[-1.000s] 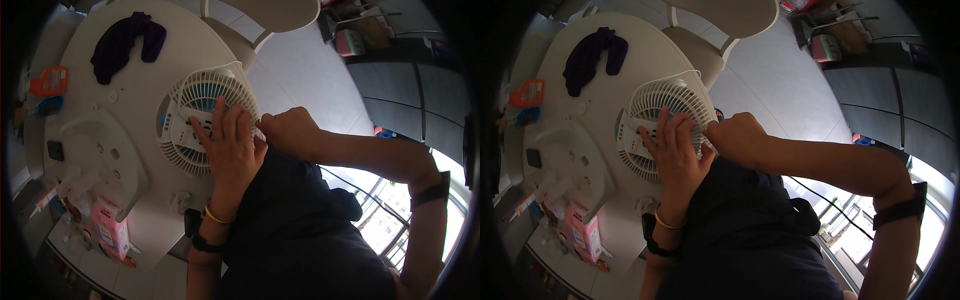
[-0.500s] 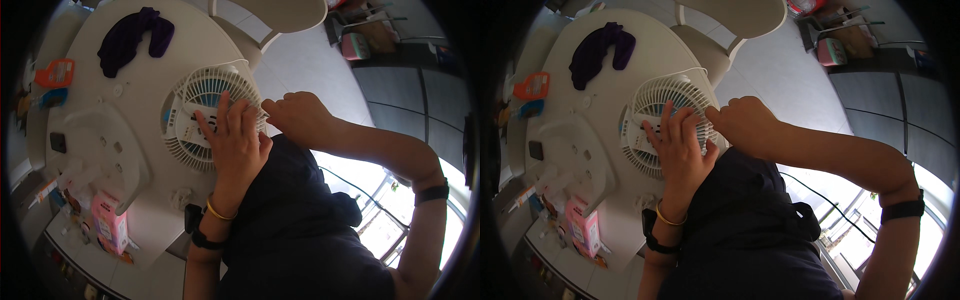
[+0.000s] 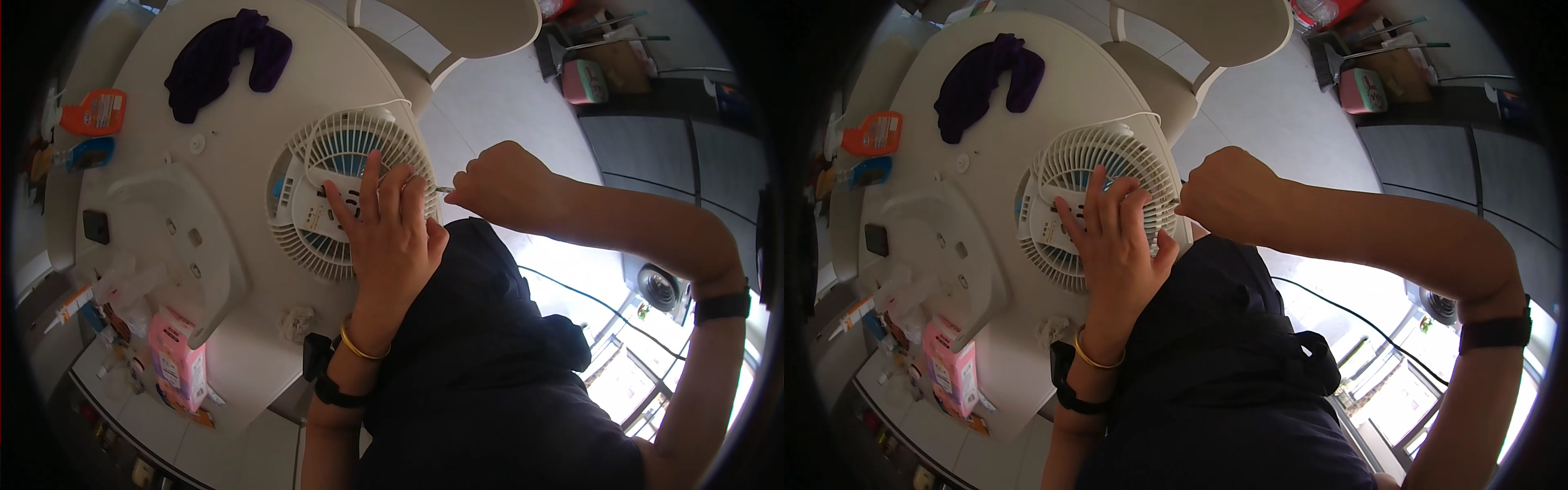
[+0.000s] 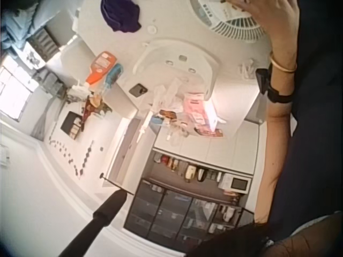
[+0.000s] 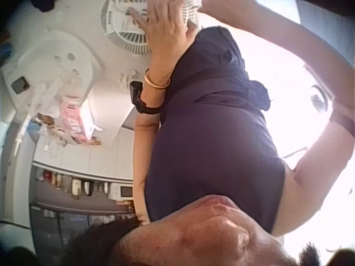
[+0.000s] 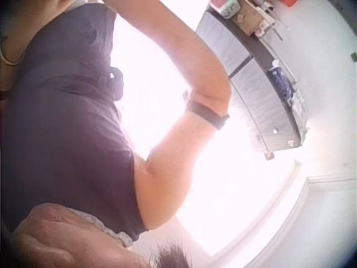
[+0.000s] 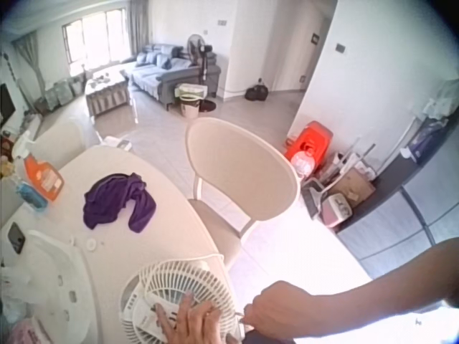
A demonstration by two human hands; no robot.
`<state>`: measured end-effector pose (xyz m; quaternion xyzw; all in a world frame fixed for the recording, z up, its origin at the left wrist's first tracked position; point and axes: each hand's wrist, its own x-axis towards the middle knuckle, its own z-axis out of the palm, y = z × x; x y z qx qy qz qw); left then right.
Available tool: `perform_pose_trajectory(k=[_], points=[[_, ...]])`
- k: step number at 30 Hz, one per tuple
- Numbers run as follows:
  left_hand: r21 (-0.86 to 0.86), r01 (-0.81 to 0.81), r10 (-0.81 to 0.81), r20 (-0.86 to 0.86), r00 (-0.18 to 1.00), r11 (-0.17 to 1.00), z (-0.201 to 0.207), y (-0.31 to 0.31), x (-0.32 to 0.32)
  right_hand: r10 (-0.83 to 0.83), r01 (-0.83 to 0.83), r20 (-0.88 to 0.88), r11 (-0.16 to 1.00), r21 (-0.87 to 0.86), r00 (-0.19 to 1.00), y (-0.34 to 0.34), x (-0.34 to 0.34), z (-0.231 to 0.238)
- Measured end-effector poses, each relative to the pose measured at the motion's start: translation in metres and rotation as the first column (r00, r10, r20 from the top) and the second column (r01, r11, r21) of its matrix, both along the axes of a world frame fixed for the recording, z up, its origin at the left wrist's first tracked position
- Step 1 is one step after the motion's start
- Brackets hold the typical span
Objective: Repairing a small circular desktop fan using a screwdriver.
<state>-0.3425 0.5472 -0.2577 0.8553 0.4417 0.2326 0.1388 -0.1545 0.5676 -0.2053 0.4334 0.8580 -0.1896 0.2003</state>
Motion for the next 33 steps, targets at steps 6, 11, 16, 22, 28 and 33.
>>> perform_pose_trajectory(k=[6, 11, 16, 22, 28, 33], points=[[-0.001, -0.002, 0.002, -0.007, 1.000, 1.000, 0.000, 0.001, 0.000, -0.018, 0.018, 0.081, 1.000, -0.007, 0.997, 0.003, -0.001, 0.008], [-0.009, -0.004, 0.003, -0.026, 1.000, 1.000, 0.002, 0.001, 0.000, 0.012, 0.000, 0.122, 0.995, -0.099, 0.992, 0.012, -0.003, 0.009], [-0.022, -0.002, 0.002, -0.025, 1.000, 1.000, 0.001, 0.001, 0.001, 0.097, -0.090, 0.085, 0.992, -0.087, 0.992, 0.014, 0.000, 0.005], [0.001, -0.010, 0.010, -0.032, 0.999, 1.000, -0.001, 0.000, 0.001, -0.101, 0.108, 0.062, 0.986, -0.123, 0.993, 0.002, -0.016, -0.001], [-0.012, -0.029, 0.029, 0.019, 0.999, 1.000, 0.004, 0.001, 0.003, -0.302, 0.305, 0.047, 0.930, -0.205, 0.952, -0.003, -0.027, -0.014], [-0.046, -0.038, 0.038, -0.004, 0.999, 0.998, 0.003, 0.001, 0.003, -0.370, 0.341, -0.089, 0.910, -0.235, 0.925, -0.011, -0.019, -0.022]])
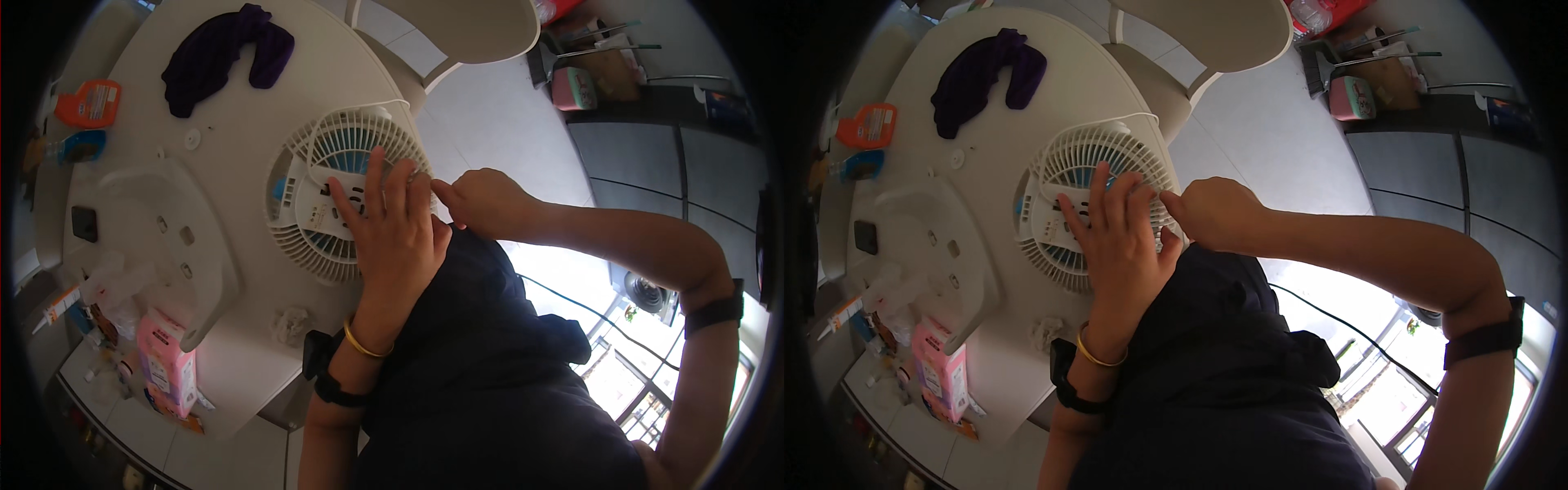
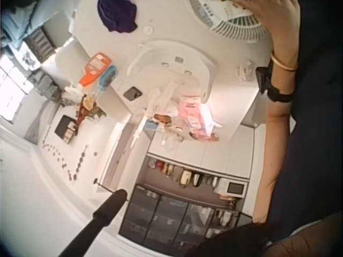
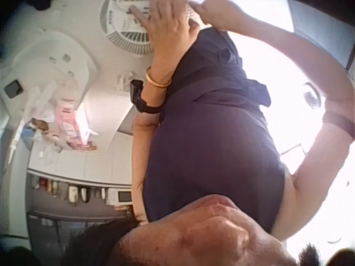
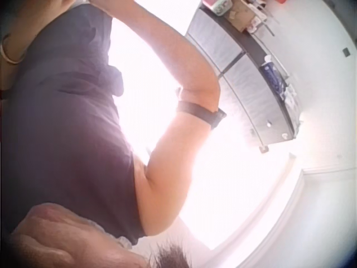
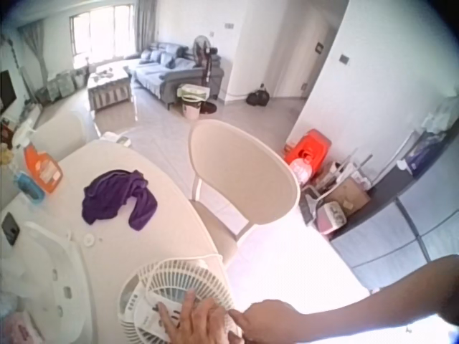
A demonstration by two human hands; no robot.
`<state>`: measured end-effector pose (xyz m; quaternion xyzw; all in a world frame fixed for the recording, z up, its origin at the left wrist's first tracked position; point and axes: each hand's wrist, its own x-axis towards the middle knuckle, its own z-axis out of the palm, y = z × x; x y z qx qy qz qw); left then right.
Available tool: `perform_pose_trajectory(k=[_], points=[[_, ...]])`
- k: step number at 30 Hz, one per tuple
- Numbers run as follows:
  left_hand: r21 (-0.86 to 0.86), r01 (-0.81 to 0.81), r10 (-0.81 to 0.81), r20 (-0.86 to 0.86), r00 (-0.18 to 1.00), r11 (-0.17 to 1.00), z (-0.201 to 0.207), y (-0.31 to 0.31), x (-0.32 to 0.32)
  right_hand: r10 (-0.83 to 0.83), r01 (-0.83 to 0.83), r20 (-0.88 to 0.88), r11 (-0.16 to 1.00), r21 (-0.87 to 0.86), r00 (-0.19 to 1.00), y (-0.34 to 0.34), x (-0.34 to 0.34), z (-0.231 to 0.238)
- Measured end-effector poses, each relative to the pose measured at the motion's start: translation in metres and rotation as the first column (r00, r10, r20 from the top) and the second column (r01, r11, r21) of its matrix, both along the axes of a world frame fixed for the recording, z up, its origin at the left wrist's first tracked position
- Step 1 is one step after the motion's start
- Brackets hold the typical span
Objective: Repairing a small circular desktop fan using a screwdriver.
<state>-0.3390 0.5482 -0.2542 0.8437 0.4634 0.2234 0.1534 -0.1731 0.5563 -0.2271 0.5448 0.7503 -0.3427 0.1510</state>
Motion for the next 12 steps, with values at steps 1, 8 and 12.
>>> perform_pose_trajectory(k=[1, 8, 12], points=[[0.001, 0.002, -0.002, 0.000, 1.000, 1.000, 0.000, 0.000, -0.001, -0.002, 0.002, 0.000, 1.000, 0.001, 1.000, 0.002, -0.002, 0.005], [0.008, 0.004, -0.004, -0.028, 1.000, 1.000, -0.001, -0.001, -0.001, -0.857, 0.707, -0.195, 0.506, -0.495, 0.477, -0.002, 0.000, 0.013], [0.010, 0.001, -0.001, -0.024, 1.000, 1.000, -0.003, -0.001, 0.000, -0.841, 0.618, -0.369, 0.541, -0.570, 0.396, -0.015, 0.005, 0.001]])
